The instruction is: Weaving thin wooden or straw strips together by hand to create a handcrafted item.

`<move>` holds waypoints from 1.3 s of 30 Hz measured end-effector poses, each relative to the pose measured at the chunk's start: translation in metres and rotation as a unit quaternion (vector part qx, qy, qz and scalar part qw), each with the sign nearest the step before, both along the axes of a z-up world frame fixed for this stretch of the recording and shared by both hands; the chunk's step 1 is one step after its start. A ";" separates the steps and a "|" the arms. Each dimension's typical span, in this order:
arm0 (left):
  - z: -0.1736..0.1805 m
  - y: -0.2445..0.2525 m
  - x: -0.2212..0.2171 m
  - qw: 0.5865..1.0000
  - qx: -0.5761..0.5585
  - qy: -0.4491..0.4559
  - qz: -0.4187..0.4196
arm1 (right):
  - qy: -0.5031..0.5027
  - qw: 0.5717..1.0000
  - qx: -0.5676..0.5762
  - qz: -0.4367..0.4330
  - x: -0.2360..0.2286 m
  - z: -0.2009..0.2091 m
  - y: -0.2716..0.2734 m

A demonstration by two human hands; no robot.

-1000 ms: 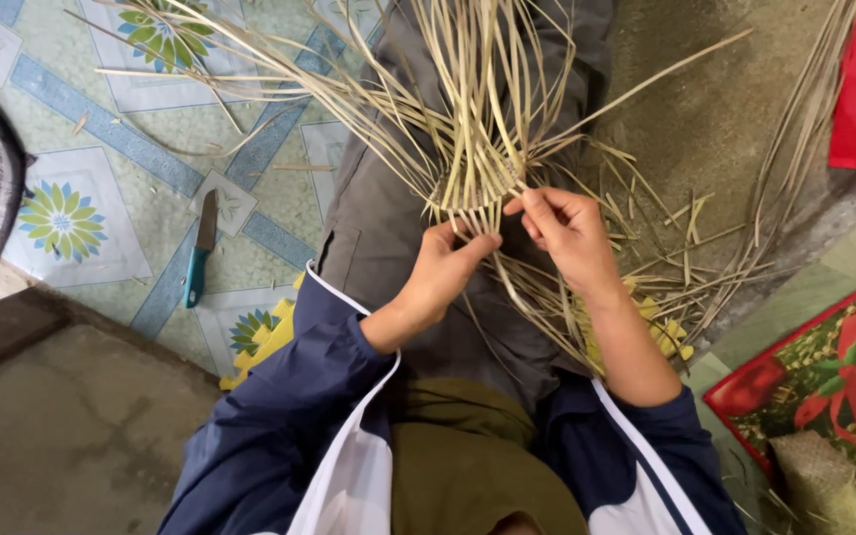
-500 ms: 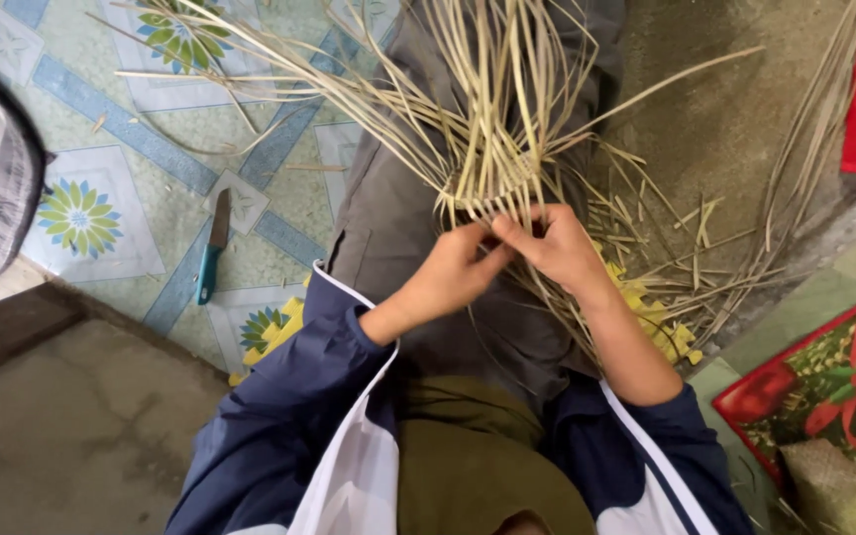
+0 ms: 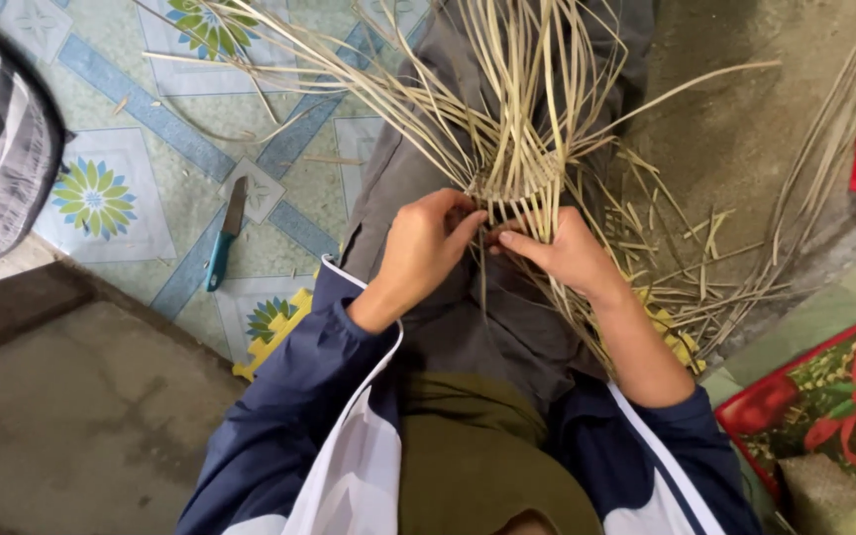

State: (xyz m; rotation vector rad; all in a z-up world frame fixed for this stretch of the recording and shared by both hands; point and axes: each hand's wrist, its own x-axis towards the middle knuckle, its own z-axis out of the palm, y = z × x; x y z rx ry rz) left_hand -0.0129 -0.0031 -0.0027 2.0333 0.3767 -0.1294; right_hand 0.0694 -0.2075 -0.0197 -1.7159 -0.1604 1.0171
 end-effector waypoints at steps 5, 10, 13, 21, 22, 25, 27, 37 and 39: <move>-0.006 -0.014 0.001 0.993 -0.021 0.116 0.014 | -0.019 1.000 0.000 -0.013 0.005 0.011 0.004; -0.006 -0.019 -0.006 0.995 0.035 0.087 -0.035 | -0.006 0.999 0.010 -0.049 -0.001 0.005 0.006; 0.005 -0.021 -0.010 0.995 0.055 0.053 -0.066 | 0.001 0.996 0.013 -0.085 -0.005 0.002 0.013; 0.013 -0.001 -0.010 0.992 0.001 -0.055 -0.110 | 0.012 0.993 0.027 -0.117 -0.011 -0.004 0.020; 0.012 0.003 -0.007 0.994 -0.022 -0.088 -0.059 | 0.025 0.991 0.040 -0.128 -0.013 -0.009 0.018; 0.011 0.013 0.007 0.988 -0.039 -0.147 0.000 | 0.026 0.990 0.052 -0.130 -0.012 -0.010 0.016; 0.007 0.014 0.013 0.984 -0.034 -0.173 0.009 | 0.014 0.992 0.050 -0.119 -0.012 -0.004 0.015; -0.027 0.002 0.024 0.975 -0.112 -0.191 -0.027 | 0.046 0.983 0.094 -0.154 -0.023 -0.012 0.009; -0.033 0.002 0.026 0.974 -0.125 -0.188 -0.029 | 0.041 0.984 0.090 -0.149 -0.026 -0.010 0.009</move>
